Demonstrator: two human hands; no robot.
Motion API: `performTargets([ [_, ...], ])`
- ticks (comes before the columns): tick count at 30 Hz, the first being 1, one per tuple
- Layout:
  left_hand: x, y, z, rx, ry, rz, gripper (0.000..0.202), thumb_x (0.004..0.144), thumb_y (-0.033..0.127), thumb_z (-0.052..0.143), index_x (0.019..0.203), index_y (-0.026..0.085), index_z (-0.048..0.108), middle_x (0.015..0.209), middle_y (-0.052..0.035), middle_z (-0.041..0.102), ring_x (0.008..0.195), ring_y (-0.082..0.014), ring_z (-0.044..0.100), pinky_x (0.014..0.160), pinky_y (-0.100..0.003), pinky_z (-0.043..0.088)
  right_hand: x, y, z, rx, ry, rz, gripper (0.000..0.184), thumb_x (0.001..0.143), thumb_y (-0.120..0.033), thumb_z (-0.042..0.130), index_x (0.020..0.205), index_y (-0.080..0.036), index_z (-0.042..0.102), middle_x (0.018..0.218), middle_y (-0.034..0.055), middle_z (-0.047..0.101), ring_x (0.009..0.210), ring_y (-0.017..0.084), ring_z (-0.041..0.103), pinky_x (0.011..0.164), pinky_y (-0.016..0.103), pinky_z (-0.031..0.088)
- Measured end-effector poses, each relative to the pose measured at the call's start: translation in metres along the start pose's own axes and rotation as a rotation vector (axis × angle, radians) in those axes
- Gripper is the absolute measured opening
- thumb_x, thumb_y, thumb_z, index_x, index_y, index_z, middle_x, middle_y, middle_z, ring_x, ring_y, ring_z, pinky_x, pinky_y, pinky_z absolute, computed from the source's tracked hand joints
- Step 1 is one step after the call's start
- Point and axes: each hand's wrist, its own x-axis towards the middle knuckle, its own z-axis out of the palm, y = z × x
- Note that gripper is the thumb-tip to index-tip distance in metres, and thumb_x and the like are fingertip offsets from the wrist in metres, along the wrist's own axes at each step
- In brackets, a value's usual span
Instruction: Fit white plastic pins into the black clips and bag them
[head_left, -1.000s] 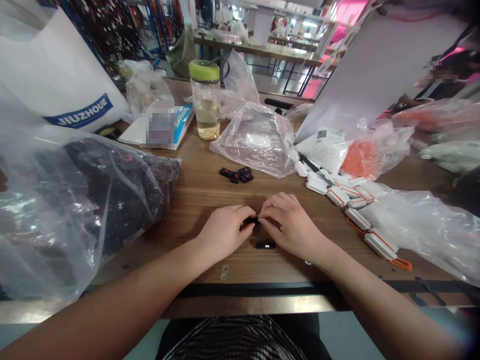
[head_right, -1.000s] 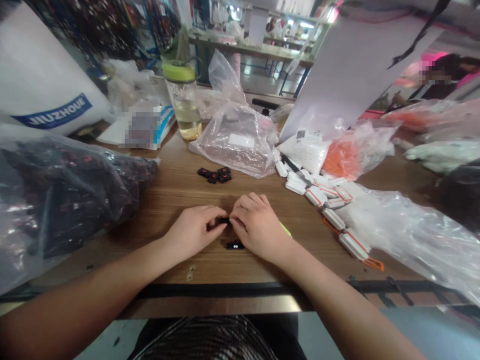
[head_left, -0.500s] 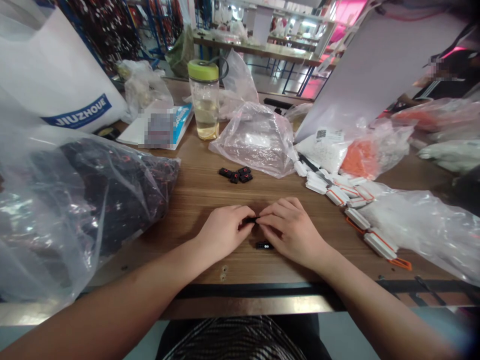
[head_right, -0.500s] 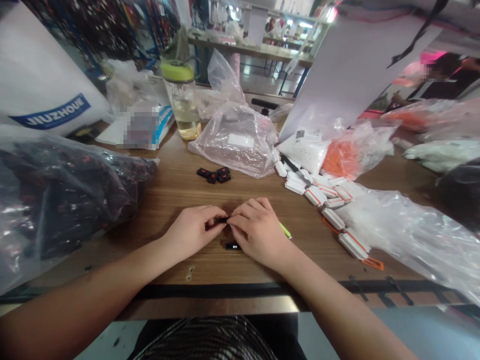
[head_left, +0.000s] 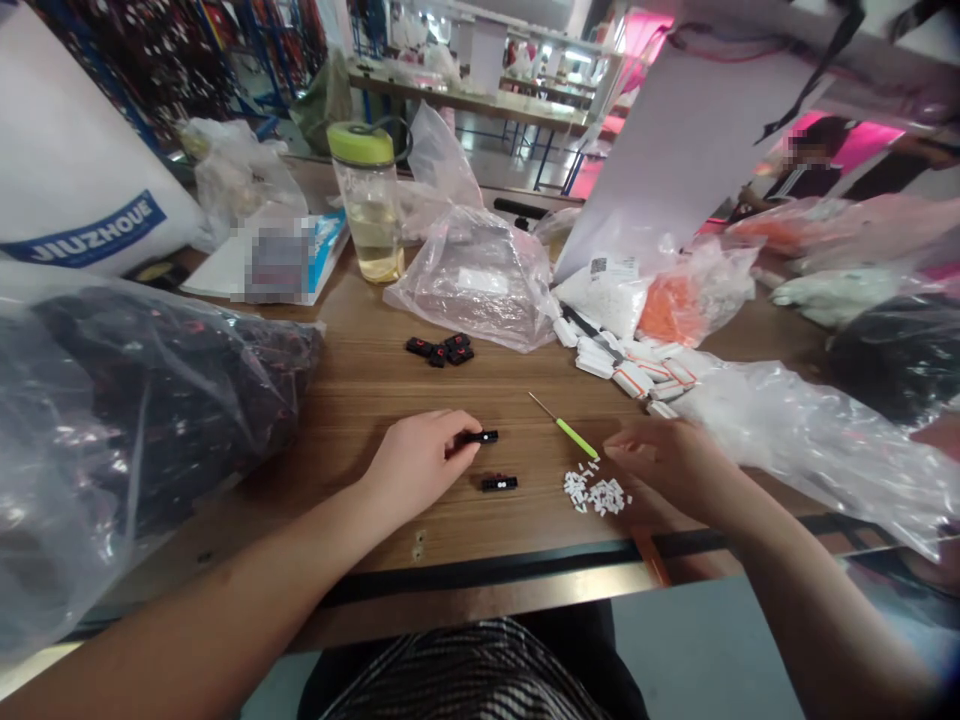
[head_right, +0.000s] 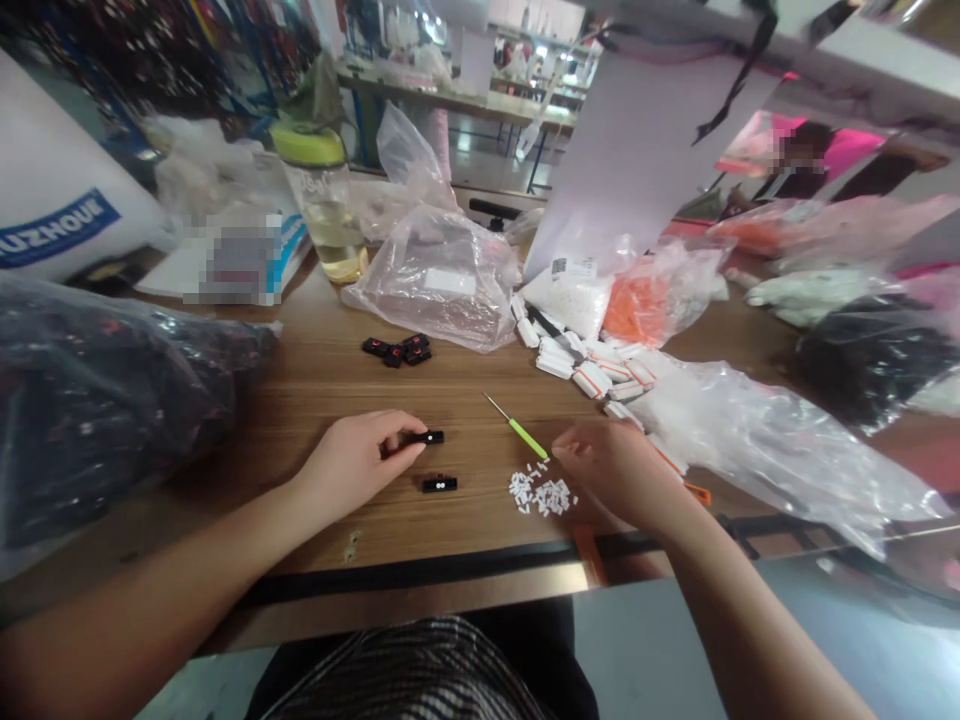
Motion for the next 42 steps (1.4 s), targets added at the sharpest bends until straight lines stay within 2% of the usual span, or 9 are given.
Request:
performTargets([
  [4, 0.000, 0.001, 0.000, 0.017, 0.002, 0.020, 0.012, 0.088, 0.027, 0.060, 0.097, 0.024, 0.068, 0.072, 0.0021, 0.066, 0.065, -0.0144, 0.060, 0.063, -0.027, 0.045, -0.010, 0.008, 0.013, 0.002, 0.027, 0.075, 0.020, 0.083, -0.035, 0.062, 0.076, -0.025, 0.079, 0.071, -0.0003, 0.076, 0.061, 0.018, 0.068, 0.055, 0.027, 0.049],
  [12, 0.000, -0.001, -0.001, 0.008, -0.020, 0.011, 0.014, 0.088, 0.025, 0.062, 0.099, 0.022, 0.070, 0.074, 0.0009, 0.066, 0.065, -0.0151, 0.059, 0.065, -0.030, 0.046, -0.012, -0.006, 0.032, -0.107, 0.135, -0.014, 0.021, 0.084, -0.035, 0.062, 0.075, -0.025, 0.078, 0.069, 0.0018, 0.074, 0.065, 0.020, 0.066, 0.062, 0.031, 0.045],
  [16, 0.000, 0.001, -0.002, -0.008, -0.024, -0.003, 0.014, 0.087, 0.025, 0.063, 0.099, 0.022, 0.070, 0.076, 0.0006, 0.067, 0.066, -0.0154, 0.060, 0.065, -0.031, 0.045, -0.012, -0.007, 0.033, -0.133, 0.135, -0.056, 0.021, 0.083, -0.030, 0.060, 0.069, -0.025, 0.075, 0.068, 0.0014, 0.073, 0.066, 0.020, 0.066, 0.067, 0.032, 0.044],
  [21, -0.001, 0.003, -0.001, -0.048, -0.023, -0.013, 0.013, 0.087, 0.026, 0.062, 0.098, 0.023, 0.070, 0.077, 0.0012, 0.067, 0.067, -0.0149, 0.060, 0.065, -0.029, 0.046, -0.007, -0.024, 0.020, 0.091, 0.083, 0.049, 0.016, 0.078, -0.032, 0.063, 0.068, -0.024, 0.072, 0.061, -0.0003, 0.069, 0.056, 0.017, 0.063, 0.055, 0.029, 0.044],
  [25, -0.003, 0.004, 0.000, -0.080, -0.030, -0.012, 0.012, 0.086, 0.025, 0.064, 0.096, 0.025, 0.070, 0.081, 0.0023, 0.068, 0.068, -0.0136, 0.059, 0.065, -0.027, 0.045, 0.006, -0.063, 0.016, 0.266, 0.093, -0.195, 0.013, 0.083, -0.028, 0.062, 0.073, -0.023, 0.070, 0.071, 0.0013, 0.070, 0.069, 0.017, 0.064, 0.069, 0.031, 0.049],
  [29, -0.004, 0.004, 0.000, -0.077, -0.047, 0.010, 0.011, 0.087, 0.024, 0.065, 0.097, 0.025, 0.070, 0.079, 0.0030, 0.064, 0.068, -0.0131, 0.057, 0.064, -0.026, 0.043, 0.032, -0.095, 0.032, 0.391, 0.024, -0.432, 0.010, 0.085, -0.022, 0.063, 0.075, -0.022, 0.067, 0.078, 0.0019, 0.066, 0.080, 0.017, 0.061, 0.079, 0.034, 0.047],
  [32, -0.004, 0.005, -0.001, -0.072, -0.057, 0.008, 0.010, 0.087, 0.023, 0.064, 0.096, 0.024, 0.070, 0.078, 0.0026, 0.063, 0.068, -0.0137, 0.057, 0.062, -0.025, 0.041, 0.048, -0.099, 0.047, 0.465, -0.032, -0.500, 0.009, 0.084, -0.019, 0.064, 0.076, -0.020, 0.066, 0.082, 0.0021, 0.064, 0.082, 0.017, 0.060, 0.080, 0.033, 0.047],
  [36, -0.003, 0.007, -0.003, -0.068, -0.062, 0.012, 0.009, 0.086, 0.022, 0.065, 0.094, 0.024, 0.070, 0.079, 0.0023, 0.063, 0.069, -0.0142, 0.057, 0.063, -0.026, 0.040, 0.053, -0.092, 0.059, 0.468, -0.052, -0.503, 0.010, 0.086, -0.017, 0.063, 0.077, -0.020, 0.064, 0.083, 0.0017, 0.063, 0.083, 0.016, 0.059, 0.081, 0.034, 0.045],
  [42, -0.002, 0.009, -0.004, -0.060, -0.069, 0.005, 0.009, 0.085, 0.020, 0.066, 0.092, 0.023, 0.069, 0.078, 0.0025, 0.063, 0.069, -0.0144, 0.057, 0.063, -0.026, 0.040, 0.046, -0.096, 0.056, 0.270, -0.003, -0.567, 0.007, 0.085, -0.016, 0.063, 0.079, -0.019, 0.064, 0.085, 0.0029, 0.063, 0.086, 0.018, 0.057, 0.083, 0.036, 0.041],
])
